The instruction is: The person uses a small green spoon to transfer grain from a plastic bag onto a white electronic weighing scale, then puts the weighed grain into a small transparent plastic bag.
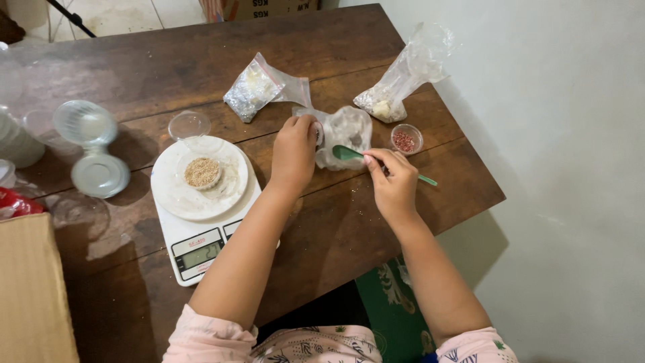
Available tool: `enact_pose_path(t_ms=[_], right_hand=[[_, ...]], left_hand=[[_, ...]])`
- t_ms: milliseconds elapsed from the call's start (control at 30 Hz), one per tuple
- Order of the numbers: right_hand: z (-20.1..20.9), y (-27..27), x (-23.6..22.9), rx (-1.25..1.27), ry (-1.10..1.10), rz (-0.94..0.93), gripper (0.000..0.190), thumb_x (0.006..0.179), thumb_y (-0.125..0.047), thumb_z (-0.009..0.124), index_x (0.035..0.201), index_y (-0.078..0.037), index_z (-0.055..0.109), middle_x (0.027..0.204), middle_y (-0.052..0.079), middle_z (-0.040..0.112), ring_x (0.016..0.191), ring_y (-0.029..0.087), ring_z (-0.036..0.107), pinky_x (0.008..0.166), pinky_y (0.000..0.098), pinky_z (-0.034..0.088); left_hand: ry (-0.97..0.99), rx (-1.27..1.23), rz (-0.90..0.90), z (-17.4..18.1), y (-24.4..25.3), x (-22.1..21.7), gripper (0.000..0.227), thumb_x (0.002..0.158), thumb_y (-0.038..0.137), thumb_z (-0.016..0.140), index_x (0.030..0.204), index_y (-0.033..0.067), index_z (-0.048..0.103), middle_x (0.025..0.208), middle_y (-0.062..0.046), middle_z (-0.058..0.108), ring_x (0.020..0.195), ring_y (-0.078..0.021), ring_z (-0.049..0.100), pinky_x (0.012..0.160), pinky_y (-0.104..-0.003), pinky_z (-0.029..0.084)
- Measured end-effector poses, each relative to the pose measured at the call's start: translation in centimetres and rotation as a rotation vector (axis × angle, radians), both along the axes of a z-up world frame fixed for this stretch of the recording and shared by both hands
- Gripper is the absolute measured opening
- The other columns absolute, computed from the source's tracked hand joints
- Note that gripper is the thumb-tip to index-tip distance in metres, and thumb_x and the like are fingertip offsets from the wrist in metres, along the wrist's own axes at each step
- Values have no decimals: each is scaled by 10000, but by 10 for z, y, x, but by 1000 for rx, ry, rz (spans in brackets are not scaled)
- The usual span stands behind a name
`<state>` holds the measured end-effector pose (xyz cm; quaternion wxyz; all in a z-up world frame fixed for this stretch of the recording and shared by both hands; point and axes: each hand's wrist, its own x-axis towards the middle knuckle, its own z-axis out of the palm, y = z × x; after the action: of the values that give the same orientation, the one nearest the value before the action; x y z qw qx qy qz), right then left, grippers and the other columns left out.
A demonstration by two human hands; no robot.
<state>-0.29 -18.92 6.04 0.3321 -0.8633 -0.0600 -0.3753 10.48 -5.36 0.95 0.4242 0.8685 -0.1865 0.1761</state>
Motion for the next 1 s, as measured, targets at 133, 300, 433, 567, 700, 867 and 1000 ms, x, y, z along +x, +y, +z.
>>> enact_pose_path(t_ms=[133, 300, 433, 567, 700, 867, 1000], right_hand=[[-4, 4, 2, 15, -3, 23, 65, 781, -27, 626, 800, -82, 656, 722, 69, 640, 689, 269, 611, 657, 340, 471], [-6, 5, 2, 82, 26, 36, 58, 795, -44, 621, 824, -77, 659, 678, 78, 632, 664, 242, 612, 645, 338, 471], [0, 5, -3, 112, 30, 8, 66, 804, -41, 616, 831, -77, 665, 712, 82, 645, 687, 229, 622, 666, 338, 472], [6, 2, -7, 198, 5, -32, 85, 817, -9, 600, 861, -53, 657, 714, 100, 633, 668, 190, 591, 666, 328, 468], [13, 3, -10, 358, -10, -68, 91, 843, 2, 569, 885, -31, 642, 729, 102, 624, 582, 125, 561, 550, 240, 481], [-4, 3, -11, 375, -64, -96, 104, 876, -26, 521, 905, -11, 620, 706, 117, 610, 542, 115, 541, 478, 215, 465], [-12, 11, -9, 78, -150, -71, 100, 863, -5, 553, 898, -3, 646, 762, 137, 617, 591, 196, 585, 492, 286, 486]], left_hand=[[75, -46, -7, 21, 10, -14, 120, 852, 120, 483, 935, 104, 568, 845, -70, 568, 756, -281, 613, 622, -363, 522], [130, 18, -62, 4, 6, -20, 147, 821, 162, 507, 922, 107, 599, 804, -105, 600, 759, -306, 611, 643, -415, 501], [22, 134, -34, -4, 5, -29, 189, 755, 203, 549, 927, 149, 607, 839, -64, 595, 765, -281, 605, 641, -392, 507], [-14, 98, -6, 11, 14, -38, 360, 669, 152, 564, 1027, 109, 574, 920, -123, 581, 855, -332, 568, 710, -427, 475], [37, 61, -35, 30, 26, -48, 423, 650, 107, 558, 1072, 81, 546, 1043, -150, 530, 974, -360, 503, 809, -442, 420], [-229, -54, -76, 47, 42, -73, 362, 622, 31, 566, 982, 70, 560, 987, -156, 537, 926, -357, 525, 802, -417, 432], [-325, -61, -111, 65, 64, -99, 259, 656, 4, 550, 907, 58, 580, 990, -132, 542, 940, -321, 524, 820, -384, 435]])
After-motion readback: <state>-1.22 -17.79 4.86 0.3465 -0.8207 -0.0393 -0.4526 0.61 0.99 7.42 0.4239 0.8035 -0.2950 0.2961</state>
